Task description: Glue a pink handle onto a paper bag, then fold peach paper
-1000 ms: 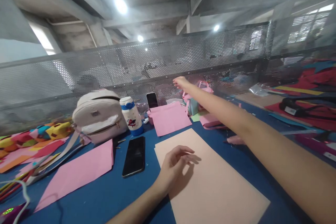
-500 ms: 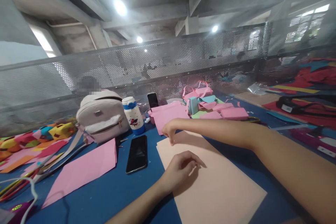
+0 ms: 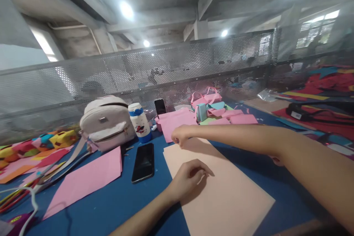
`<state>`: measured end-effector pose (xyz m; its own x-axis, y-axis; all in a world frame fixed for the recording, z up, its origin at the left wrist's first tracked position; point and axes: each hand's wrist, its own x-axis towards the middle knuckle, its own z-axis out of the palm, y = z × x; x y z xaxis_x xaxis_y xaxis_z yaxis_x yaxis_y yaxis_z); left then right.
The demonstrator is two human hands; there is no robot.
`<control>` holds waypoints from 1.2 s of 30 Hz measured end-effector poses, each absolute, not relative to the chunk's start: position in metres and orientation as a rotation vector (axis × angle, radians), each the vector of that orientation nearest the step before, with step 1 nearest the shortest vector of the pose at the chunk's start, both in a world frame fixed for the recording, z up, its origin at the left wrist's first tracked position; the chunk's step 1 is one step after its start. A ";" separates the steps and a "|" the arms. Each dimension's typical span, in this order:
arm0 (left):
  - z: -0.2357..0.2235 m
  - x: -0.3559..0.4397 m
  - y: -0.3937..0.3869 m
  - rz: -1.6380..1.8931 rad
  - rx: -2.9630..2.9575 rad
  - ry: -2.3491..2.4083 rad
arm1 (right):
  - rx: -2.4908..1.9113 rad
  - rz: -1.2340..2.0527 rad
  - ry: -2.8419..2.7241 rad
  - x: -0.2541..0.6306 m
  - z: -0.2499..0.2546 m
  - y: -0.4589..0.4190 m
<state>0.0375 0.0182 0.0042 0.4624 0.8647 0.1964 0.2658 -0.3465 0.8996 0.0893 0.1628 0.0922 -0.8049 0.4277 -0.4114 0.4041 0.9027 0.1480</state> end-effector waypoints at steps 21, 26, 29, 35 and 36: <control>0.002 0.034 0.020 0.863 1.921 0.935 | 0.472 -0.167 2.863 0.065 0.065 0.161; 0.007 0.036 0.018 0.873 1.917 0.936 | 0.462 -0.194 2.864 0.059 0.063 0.166; 0.007 0.039 0.016 0.895 1.925 0.942 | 0.470 -0.198 2.881 0.060 0.062 0.168; 0.019 0.017 0.029 1.291 1.935 1.161 | 0.519 -0.256 2.930 0.072 0.066 0.175; 0.023 0.008 0.035 1.414 1.916 1.236 | 0.535 -0.274 2.947 0.074 0.069 0.178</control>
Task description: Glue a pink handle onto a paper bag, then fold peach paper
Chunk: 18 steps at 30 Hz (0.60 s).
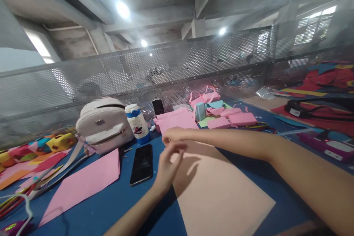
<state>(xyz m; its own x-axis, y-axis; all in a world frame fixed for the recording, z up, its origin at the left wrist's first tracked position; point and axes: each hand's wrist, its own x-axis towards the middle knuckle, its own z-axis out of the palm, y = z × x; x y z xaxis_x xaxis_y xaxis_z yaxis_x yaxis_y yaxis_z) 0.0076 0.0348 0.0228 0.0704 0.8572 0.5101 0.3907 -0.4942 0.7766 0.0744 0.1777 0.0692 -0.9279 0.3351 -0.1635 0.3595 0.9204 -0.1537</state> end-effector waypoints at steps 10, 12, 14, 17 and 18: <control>0.010 -0.058 0.077 1.449 1.904 1.689 | 0.613 -0.502 3.067 0.089 0.081 0.193; 0.008 -0.061 0.076 1.423 1.898 1.712 | 0.662 -0.544 3.068 0.092 0.079 0.188; 0.009 -0.064 0.076 1.418 1.875 1.720 | 0.717 -0.595 3.075 0.094 0.076 0.183; 0.010 -0.067 0.078 1.444 1.809 1.701 | 0.786 -0.693 3.101 0.094 0.071 0.177; 0.009 -0.068 0.079 1.464 1.775 1.689 | 0.806 -0.731 3.114 0.094 0.070 0.175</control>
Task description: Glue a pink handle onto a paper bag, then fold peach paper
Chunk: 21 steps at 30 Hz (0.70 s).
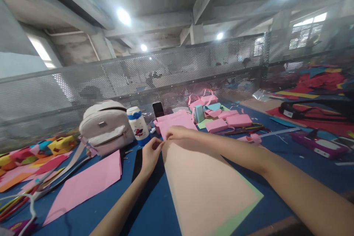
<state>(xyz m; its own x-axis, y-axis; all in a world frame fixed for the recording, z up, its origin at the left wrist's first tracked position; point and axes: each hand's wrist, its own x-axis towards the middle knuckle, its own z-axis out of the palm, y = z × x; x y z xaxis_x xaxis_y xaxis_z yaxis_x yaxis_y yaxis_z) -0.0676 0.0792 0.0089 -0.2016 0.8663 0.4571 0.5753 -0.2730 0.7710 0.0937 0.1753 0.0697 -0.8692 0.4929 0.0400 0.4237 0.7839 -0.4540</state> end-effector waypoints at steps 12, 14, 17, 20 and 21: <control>0.009 -0.065 0.080 1.785 1.285 1.600 | -0.915 0.965 -2.193 0.161 0.042 0.145; 0.010 -0.062 0.078 1.816 1.234 1.564 | -0.904 1.088 -2.055 0.177 0.035 0.132; 0.010 -0.058 0.075 1.848 1.149 1.509 | -0.853 1.272 -1.885 0.196 0.023 0.109; 0.012 -0.053 0.073 1.839 1.059 1.425 | -0.823 1.372 -1.779 0.205 0.013 0.094; 0.012 -0.051 0.073 1.811 1.040 1.382 | -0.817 1.379 -1.753 0.206 0.009 0.092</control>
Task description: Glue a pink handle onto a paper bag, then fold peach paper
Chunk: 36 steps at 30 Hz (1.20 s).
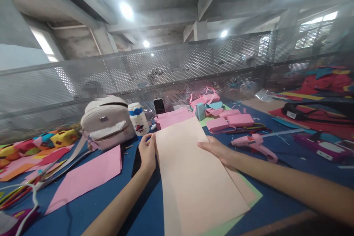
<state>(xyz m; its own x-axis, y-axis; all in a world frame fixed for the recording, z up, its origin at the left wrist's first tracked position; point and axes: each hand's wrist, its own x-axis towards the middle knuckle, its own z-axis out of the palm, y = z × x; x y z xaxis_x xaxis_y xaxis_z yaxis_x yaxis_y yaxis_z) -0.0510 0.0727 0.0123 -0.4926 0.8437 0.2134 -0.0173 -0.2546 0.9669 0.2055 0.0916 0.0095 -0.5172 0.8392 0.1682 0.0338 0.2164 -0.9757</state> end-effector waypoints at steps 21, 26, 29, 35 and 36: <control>-0.007 -0.036 0.069 1.112 0.784 0.702 | -0.378 0.621 -2.461 0.220 -0.001 0.080; -0.006 -0.034 0.070 1.063 0.704 0.626 | -0.340 0.389 -2.659 0.220 0.004 0.076; -0.004 -0.030 0.068 1.080 0.672 0.600 | -0.312 0.347 -2.695 0.219 0.005 0.076; 0.000 -0.024 0.064 1.119 0.619 0.616 | -0.309 0.386 -2.708 0.218 0.004 0.077; 0.000 -0.024 0.063 1.127 0.610 0.631 | -0.318 0.435 -2.669 0.218 0.003 0.077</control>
<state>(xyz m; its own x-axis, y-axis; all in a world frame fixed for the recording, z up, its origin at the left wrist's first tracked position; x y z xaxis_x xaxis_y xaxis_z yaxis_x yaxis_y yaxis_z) -0.0239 0.0635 0.0004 0.2983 0.9428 -0.1486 -0.6191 0.3097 0.7217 0.2185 0.0770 0.0030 -0.8873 0.2844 0.3631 0.1544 0.9250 -0.3472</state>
